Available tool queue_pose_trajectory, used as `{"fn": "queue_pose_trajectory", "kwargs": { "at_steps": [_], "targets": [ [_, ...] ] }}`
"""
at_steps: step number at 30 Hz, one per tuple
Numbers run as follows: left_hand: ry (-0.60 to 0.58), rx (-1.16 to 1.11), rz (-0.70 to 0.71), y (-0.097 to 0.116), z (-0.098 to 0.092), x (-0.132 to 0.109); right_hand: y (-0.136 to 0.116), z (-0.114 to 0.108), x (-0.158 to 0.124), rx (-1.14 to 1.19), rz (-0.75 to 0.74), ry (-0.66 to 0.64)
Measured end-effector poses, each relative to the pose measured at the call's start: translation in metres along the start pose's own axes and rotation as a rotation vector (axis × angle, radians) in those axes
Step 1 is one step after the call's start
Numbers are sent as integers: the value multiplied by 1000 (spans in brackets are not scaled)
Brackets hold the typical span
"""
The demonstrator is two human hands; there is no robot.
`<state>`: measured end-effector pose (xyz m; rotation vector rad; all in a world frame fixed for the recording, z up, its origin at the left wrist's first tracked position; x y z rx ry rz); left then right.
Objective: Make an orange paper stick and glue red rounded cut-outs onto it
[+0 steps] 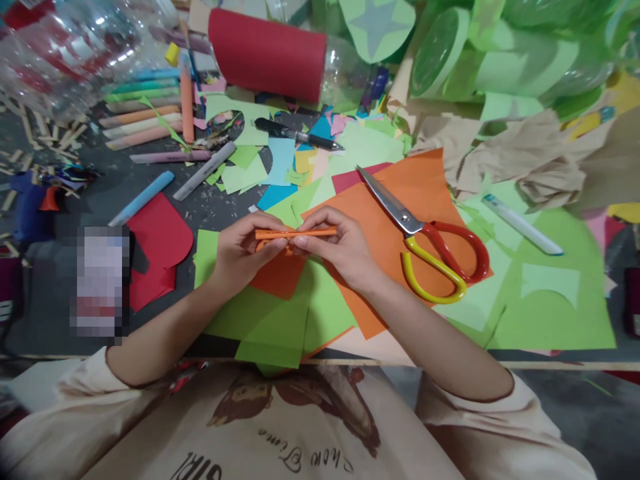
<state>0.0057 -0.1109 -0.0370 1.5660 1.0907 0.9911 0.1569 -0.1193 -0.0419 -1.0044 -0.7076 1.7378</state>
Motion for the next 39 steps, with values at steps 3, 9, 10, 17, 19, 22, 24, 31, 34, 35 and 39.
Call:
{"fn": "queue_pose_trajectory", "kwargs": {
  "at_steps": [3,9,10,17,19,22,24,31,34,35,39],
  "targets": [
    [-6,-7,-7,0,-1,1,-2,1,0,-43,-25,0],
    [-16,25,-69,-3,-1,1,-5,0,-1,-154,-44,25],
    [-16,25,-69,-3,-2,1,-5,0,-1,-169,-53,25],
    [-3,28,-25,-2,-2,2,-8,0,-2,-224,-86,30],
    [0,28,-12,-1,-2,2,-8,-1,-2,-222,-96,32],
    [1,42,7,-1,-2,2,-9,0,-3,-234,-107,30],
    [2,56,5,-1,-2,2,-10,0,-3,-258,-121,32],
    [-37,65,14,-2,-2,3,-10,-3,-4,-366,-176,38],
    [-74,84,82,2,-1,3,-9,-4,-4,-424,-213,41],
    [-77,96,106,3,-1,4,-9,-4,-4,-439,-228,39],
    [-67,131,167,5,-2,4,-8,-4,-4,-451,-254,28]
  ]
}}
Point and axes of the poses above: each hand's wrist, its own x-axis towards the middle knuckle, its own z-axis out of the palm, y = z × x, the point moved 4 cm from there along x, towards the middle knuckle, and after that the axes turned 8 degrees about x, right-handed, at the moved point
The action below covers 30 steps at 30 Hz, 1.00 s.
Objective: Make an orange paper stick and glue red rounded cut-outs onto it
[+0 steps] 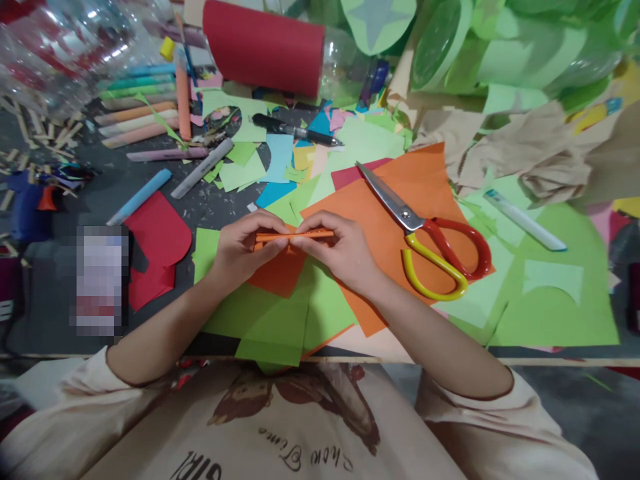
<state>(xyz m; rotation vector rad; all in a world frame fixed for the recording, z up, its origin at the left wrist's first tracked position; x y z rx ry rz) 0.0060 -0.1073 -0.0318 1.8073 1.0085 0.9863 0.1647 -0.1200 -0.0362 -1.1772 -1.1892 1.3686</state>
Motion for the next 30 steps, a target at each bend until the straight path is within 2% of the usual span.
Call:
{"fn": "queue_pose_trajectory", "kwargs": {
  "at_steps": [7,14,16,26,30],
  "targets": [
    [-12,8,16,1,0,1,-2,1,-1,3,-26,10],
    [24,-165,-271,-7,0,-1,-3,-4,0,13,-55,62],
    [49,-207,-312,-8,-1,-1,-4,-5,0,33,-65,78],
    [126,-213,-326,-7,-4,-1,-3,-5,1,32,-37,85],
    [121,-227,-345,-7,-3,0,-4,-5,1,36,-35,81]
  ]
}}
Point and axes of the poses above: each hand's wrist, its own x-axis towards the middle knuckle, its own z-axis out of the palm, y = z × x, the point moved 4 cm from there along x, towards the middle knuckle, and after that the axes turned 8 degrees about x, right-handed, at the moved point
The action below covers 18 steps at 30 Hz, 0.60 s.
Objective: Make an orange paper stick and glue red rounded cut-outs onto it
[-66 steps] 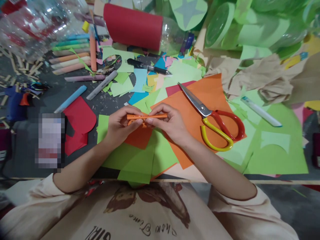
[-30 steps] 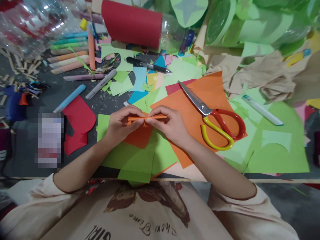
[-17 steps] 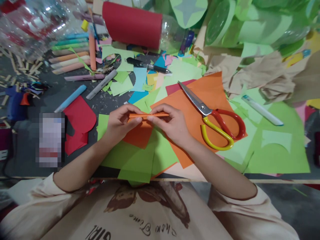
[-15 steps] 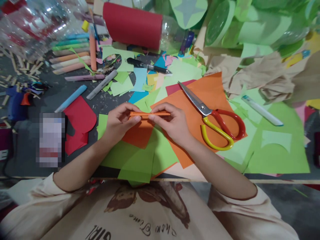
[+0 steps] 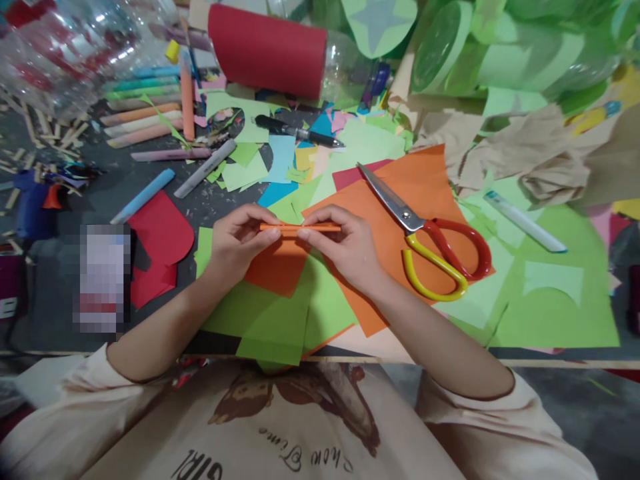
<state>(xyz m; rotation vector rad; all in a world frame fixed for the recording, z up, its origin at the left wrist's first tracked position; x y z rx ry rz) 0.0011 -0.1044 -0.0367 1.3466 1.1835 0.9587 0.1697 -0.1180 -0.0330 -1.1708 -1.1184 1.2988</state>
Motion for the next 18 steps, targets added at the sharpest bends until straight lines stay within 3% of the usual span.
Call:
{"fn": "queue_pose_trajectory", "kwargs": {
  "at_steps": [18],
  "targets": [
    [38,-35,-8,-1,-1,0,2,-2,0,14,40,18]
  ]
}}
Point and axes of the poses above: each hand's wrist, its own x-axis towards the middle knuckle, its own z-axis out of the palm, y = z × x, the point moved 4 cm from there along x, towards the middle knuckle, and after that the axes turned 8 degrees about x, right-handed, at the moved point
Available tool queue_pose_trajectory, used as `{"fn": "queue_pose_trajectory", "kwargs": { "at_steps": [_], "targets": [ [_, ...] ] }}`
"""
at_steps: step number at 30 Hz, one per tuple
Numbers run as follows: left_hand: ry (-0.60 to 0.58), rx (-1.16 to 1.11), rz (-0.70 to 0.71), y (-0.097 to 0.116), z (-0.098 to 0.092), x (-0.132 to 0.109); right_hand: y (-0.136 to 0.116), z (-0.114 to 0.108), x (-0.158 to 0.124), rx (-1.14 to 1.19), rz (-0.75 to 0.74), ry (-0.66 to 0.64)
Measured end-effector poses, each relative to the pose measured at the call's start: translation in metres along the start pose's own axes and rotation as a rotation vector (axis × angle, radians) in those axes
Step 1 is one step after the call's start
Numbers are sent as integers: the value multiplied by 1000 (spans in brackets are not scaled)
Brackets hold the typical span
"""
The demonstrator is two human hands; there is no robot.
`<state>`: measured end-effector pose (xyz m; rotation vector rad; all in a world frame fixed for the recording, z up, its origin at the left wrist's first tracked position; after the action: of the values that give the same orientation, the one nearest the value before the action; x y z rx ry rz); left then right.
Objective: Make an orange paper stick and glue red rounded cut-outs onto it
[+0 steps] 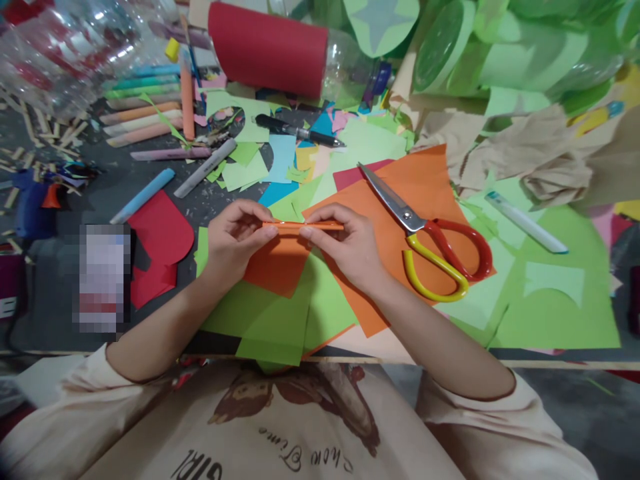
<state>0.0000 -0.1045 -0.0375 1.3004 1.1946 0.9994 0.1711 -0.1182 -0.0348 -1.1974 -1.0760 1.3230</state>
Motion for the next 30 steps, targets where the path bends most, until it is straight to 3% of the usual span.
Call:
{"fn": "queue_pose_trajectory", "kwargs": {
  "at_steps": [5,13,20,26,30],
  "targets": [
    [-9,-34,72,-2,-1,3,0,1,-1,-24,0,8],
    [-175,-25,67,-1,6,-3,-3,6,-4,-98,-72,-47],
    [-142,8,90,1,6,-6,-1,6,-4,-105,-51,-51],
    [-15,20,95,-2,0,-4,4,2,0,-4,-18,-43],
    [-1,23,86,-4,-1,-3,3,4,1,36,14,-76]
  ]
}}
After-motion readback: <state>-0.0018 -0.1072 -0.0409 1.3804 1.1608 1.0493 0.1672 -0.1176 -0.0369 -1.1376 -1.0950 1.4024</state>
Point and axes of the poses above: each hand's wrist, its own x-axis towards the middle knuckle, its own z-axis out of the palm, y = z × x, the point moved 4 cm from there along x, towards the middle knuckle, and after that the axes turned 8 degrees about x, right-handed, at the moved point
